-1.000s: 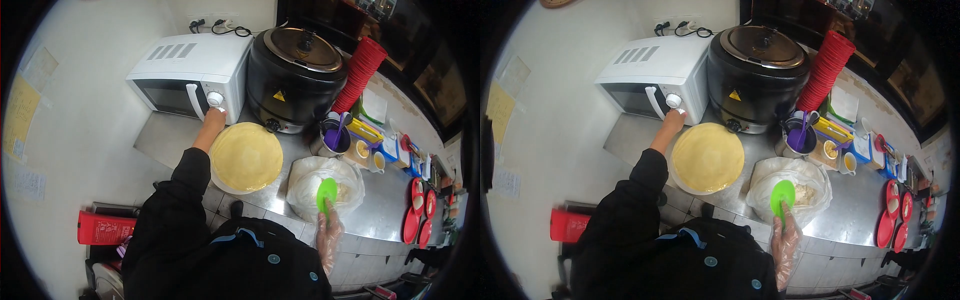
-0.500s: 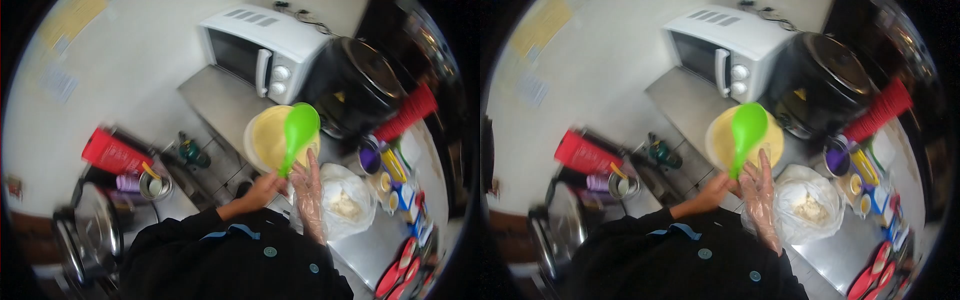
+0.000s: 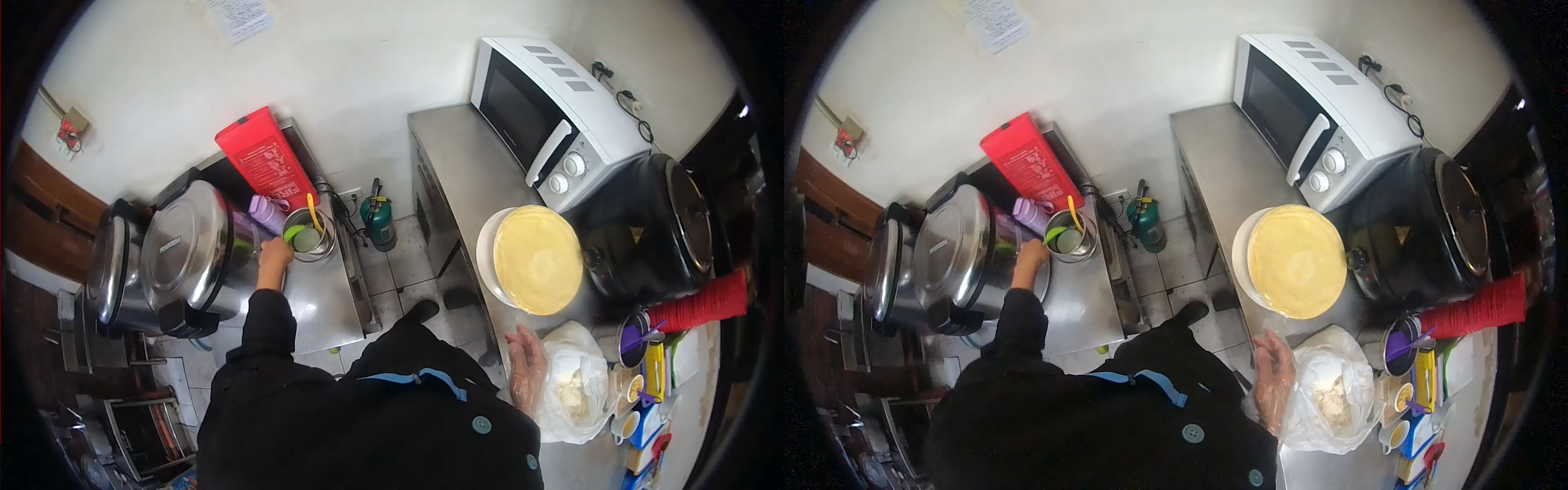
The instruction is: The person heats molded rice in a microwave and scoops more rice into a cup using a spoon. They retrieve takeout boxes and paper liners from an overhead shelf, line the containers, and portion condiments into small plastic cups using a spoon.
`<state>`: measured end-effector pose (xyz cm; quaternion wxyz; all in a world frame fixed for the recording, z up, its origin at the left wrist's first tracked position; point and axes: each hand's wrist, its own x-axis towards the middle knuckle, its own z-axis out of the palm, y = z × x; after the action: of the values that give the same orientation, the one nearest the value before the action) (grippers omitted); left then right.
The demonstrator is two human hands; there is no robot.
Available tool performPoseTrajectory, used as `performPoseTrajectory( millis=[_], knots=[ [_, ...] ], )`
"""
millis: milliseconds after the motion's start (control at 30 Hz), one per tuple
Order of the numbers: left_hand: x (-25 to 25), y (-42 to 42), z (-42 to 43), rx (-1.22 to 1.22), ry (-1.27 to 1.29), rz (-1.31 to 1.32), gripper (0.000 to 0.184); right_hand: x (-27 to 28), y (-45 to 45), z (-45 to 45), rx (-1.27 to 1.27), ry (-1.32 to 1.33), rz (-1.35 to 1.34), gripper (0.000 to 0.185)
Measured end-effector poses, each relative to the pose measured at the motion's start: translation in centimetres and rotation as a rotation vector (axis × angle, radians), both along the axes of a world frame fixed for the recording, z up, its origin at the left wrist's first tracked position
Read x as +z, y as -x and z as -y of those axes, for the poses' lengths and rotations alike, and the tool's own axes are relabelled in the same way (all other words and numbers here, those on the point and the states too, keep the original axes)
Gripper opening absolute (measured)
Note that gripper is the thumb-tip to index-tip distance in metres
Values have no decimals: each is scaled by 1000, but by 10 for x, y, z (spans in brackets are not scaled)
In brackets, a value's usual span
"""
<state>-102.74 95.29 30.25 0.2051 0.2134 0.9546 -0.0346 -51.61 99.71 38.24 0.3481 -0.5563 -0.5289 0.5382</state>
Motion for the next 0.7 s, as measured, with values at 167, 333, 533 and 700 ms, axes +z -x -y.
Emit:
performPoseTrajectory(
  millis=[167, 333, 533, 700],
  knots=[
    [-74, 66, -23, -80, 58, 50, 47, 2, -1, 4, -29, -22, 33, 36],
    [-35, 40, -47, 54, -225, -84, 70, 19, 2, 3, -49, -37, 58, 33],
    [-1, 47, -101, -242, -574, -253, 84, 16, -28, -26, -27, -220, 206, 30],
    [163, 11, -243, -674, -1175, -139, 65, 137, -37, -82, -26, -679, 596, 21]
  ],
)
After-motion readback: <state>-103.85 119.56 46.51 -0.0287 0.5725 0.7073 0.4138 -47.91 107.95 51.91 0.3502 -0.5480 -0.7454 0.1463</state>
